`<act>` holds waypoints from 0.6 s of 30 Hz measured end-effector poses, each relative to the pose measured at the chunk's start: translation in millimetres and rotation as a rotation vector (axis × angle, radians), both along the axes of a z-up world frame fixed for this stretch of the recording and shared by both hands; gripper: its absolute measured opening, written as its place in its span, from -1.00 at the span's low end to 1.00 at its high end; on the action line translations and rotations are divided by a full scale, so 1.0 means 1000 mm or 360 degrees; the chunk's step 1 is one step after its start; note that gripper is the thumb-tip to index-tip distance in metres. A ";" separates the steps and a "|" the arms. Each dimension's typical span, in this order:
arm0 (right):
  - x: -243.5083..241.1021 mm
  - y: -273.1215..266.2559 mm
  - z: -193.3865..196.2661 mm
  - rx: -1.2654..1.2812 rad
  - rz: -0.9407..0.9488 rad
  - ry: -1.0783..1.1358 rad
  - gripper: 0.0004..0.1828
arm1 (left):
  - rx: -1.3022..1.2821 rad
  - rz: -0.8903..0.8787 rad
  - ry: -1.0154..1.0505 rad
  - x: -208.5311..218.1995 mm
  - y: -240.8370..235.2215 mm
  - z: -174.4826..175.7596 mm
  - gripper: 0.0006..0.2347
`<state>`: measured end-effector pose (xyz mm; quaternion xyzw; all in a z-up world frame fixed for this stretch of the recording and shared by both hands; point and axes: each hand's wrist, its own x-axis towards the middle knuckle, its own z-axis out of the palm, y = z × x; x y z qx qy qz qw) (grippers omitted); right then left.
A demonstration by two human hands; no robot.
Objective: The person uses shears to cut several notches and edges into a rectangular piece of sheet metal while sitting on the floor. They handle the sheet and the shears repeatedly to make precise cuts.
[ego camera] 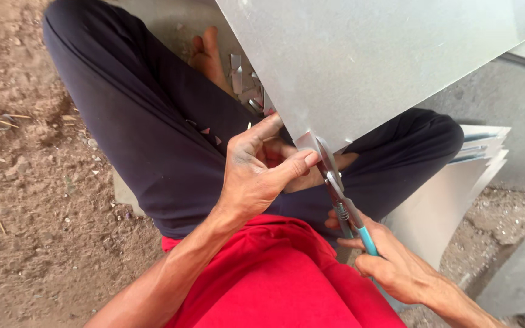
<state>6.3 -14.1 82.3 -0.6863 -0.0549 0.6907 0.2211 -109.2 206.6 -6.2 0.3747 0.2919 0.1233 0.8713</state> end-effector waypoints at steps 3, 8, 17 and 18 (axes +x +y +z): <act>0.000 0.013 0.004 -0.0219 0.0256 -0.0259 -0.13 | -0.0003 -0.0006 0.0031 0.000 -0.001 -0.001 -0.50; 0.000 0.023 0.002 -0.0302 0.0355 -0.0416 -0.63 | -0.0143 -0.0047 0.0006 -0.001 0.001 0.000 -0.51; 0.006 0.042 0.012 -0.0286 0.0392 -0.0502 -0.65 | -0.0534 -0.0108 -0.0037 0.002 0.006 0.006 -0.59; 0.004 0.042 0.013 -0.0304 0.0420 -0.0513 -0.69 | -0.0610 -0.0123 -0.0006 0.002 0.009 0.008 -0.60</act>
